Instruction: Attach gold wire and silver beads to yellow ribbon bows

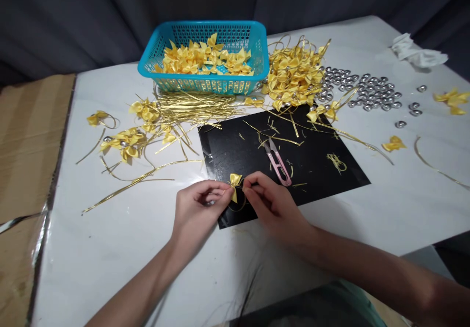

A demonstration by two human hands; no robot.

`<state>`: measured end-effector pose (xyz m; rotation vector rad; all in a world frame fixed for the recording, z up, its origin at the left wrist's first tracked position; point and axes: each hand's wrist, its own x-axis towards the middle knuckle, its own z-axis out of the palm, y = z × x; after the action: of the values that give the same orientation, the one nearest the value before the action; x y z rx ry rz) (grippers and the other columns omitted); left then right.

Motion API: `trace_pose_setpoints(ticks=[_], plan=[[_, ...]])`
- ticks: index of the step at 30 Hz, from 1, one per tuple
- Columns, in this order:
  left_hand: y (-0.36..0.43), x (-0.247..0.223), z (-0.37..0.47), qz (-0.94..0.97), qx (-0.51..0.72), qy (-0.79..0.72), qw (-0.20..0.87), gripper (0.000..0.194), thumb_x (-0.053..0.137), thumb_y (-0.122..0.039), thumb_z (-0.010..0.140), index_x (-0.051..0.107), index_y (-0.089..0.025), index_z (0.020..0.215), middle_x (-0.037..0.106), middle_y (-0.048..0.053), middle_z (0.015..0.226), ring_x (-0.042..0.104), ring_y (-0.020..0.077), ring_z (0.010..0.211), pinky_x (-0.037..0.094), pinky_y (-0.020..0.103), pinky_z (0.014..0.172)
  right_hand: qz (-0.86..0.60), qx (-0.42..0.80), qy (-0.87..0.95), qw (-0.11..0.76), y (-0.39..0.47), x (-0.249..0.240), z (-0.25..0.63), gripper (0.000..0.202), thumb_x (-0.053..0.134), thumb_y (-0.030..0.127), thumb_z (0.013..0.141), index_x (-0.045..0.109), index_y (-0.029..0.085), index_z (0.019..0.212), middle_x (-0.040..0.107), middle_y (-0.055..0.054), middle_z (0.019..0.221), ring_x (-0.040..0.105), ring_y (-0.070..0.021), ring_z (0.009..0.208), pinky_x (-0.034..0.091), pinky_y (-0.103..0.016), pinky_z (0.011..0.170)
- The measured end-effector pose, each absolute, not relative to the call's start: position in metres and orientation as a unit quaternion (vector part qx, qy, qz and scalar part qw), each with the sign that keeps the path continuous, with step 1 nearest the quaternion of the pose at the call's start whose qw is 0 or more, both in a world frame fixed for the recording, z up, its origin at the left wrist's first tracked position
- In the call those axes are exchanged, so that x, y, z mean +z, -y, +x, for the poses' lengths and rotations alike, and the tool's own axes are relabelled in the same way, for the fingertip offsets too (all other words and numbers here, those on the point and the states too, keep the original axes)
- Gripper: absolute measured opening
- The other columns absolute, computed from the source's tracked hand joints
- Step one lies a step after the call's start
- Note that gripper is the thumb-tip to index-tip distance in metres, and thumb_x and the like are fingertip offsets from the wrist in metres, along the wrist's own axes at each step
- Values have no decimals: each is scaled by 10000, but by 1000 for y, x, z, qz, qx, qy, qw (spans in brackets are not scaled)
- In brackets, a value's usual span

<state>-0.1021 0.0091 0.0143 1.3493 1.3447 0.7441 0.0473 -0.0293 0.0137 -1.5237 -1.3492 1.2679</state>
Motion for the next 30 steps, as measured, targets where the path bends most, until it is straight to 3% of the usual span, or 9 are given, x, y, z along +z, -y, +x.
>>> trace_pose_setpoints(ticks=[6,14,18,30], plan=[[-16,11,-112,806,280,-459,247,87,616,-190,772,700,-183,751,680,40,762,590,162,711,468,278,620,-618,481,510,357,27,13,50,121,385,251,892,421,184,798,350,83,497,282,-59,420,197,-188,391],[-13,10,-114,881,228,-396,122,94,586,-200,801,675,-190,831,691,5,818,596,160,717,455,273,606,-598,458,563,340,28,16,52,116,370,223,897,415,182,798,334,89,500,281,-53,400,193,-187,382],[-12,10,-114,889,221,-386,107,96,566,-190,816,658,-174,838,688,12,818,593,164,708,449,271,574,-597,430,597,318,30,19,50,117,364,178,887,409,181,780,336,88,497,276,-51,382,195,-185,377],[-14,7,-116,854,258,-389,229,118,549,-150,838,657,-152,884,697,29,827,605,144,747,480,254,680,-636,380,630,231,28,20,45,109,339,158,873,396,178,783,370,64,495,362,-82,383,219,-205,423]])
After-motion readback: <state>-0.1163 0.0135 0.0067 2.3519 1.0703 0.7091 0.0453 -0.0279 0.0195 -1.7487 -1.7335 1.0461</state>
